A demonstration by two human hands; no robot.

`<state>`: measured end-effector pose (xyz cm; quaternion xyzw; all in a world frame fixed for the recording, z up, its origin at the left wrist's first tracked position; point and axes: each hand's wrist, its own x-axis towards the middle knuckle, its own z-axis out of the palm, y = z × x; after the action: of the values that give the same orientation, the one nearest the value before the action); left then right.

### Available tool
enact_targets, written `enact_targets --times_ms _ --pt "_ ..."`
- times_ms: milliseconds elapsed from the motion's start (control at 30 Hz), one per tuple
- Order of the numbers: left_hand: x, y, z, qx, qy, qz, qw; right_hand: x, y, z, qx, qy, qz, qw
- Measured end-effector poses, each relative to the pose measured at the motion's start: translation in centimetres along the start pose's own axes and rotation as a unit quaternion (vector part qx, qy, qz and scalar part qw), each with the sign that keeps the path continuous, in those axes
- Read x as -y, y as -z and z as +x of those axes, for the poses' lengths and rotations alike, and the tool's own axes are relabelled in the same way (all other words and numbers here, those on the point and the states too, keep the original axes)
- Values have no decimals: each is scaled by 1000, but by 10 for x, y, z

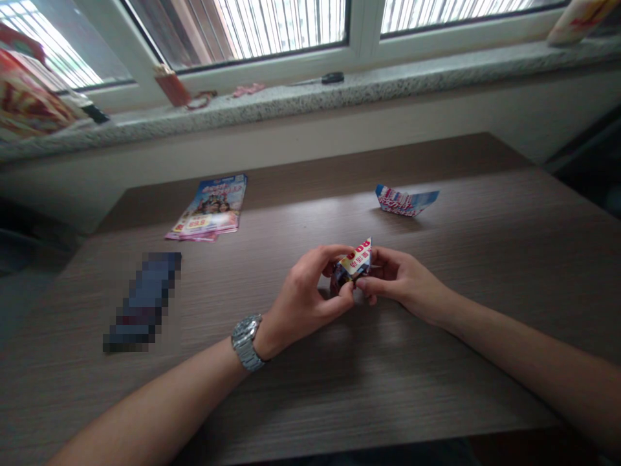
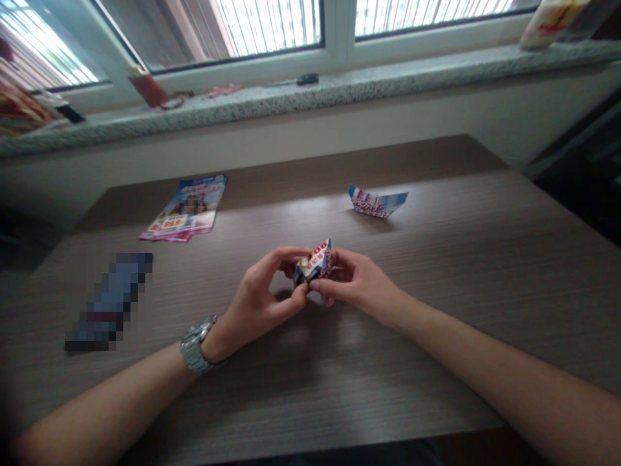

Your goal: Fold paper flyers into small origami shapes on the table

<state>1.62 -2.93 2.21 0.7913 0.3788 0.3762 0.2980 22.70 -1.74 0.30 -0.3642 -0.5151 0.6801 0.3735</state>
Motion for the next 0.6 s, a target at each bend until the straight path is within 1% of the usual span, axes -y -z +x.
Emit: enact_targets --times_ms 167,333,467,600 --pt "2 1 1 -2 -3 4 1000 1 1 0 -13 -6 -16 1000" --pt "7 1 1 -15 -4 2 1000 0 3 0 -19 5 14 1000" --pt "9 3 4 -38 -20 31 999 1 8 2 -61 19 36 997" --pt "10 4 4 -41 -38 80 995 1 13 3 -100 23 17 995"
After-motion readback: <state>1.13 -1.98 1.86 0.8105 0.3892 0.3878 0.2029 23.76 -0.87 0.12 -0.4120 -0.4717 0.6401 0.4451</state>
